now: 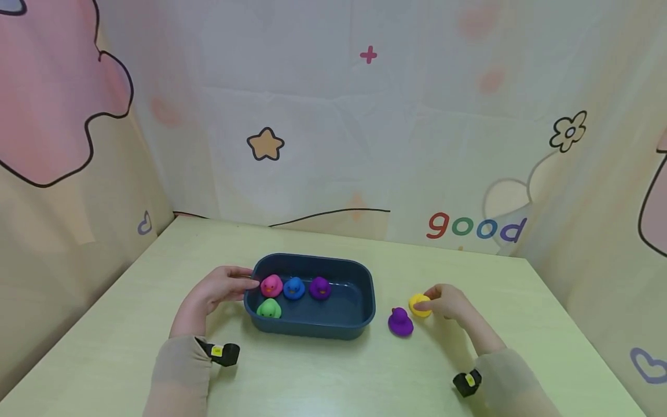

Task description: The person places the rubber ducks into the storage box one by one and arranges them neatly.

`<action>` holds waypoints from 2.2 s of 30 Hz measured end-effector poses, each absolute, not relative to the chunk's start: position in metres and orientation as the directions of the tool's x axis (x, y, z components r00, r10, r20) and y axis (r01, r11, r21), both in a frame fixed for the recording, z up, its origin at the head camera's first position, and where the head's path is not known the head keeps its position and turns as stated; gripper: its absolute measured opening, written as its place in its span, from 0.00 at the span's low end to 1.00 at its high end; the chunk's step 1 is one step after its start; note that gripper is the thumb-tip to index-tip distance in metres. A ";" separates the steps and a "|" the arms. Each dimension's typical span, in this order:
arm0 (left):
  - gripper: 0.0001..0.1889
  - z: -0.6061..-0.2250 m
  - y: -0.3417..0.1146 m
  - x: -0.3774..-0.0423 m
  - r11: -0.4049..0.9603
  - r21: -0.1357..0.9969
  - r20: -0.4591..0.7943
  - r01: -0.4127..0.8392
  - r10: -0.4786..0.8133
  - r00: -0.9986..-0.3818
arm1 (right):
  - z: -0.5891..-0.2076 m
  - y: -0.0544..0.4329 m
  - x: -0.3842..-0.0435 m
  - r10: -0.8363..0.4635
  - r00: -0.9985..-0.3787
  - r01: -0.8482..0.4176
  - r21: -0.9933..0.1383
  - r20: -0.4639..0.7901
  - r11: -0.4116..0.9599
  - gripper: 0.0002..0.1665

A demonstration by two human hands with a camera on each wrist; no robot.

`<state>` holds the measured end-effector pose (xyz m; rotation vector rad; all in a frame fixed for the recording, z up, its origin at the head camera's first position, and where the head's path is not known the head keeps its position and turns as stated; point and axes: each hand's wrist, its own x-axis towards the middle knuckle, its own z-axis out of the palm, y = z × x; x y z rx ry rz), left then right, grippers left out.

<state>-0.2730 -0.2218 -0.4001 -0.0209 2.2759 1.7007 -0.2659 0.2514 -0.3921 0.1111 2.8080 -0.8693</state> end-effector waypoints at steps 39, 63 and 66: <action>0.33 -0.405 -0.223 -0.276 0.269 0.949 -0.220 -0.167 0.181 -0.959 | -0.415 0.276 -0.270 -0.176 -0.966 0.109 -0.912 -0.192 0.394 0.37; 0.31 -0.405 -0.223 -0.277 0.287 0.943 -0.227 -0.170 0.176 -0.958 | -0.433 0.281 -0.268 -0.235 -0.966 -0.015 -0.878 -0.111 0.478 0.37; 0.31 -0.404 -0.223 -0.276 0.288 0.943 -0.226 -0.169 0.179 -0.958 | -0.433 0.279 -0.267 -0.214 -0.971 -0.011 -0.870 -0.109 0.493 0.35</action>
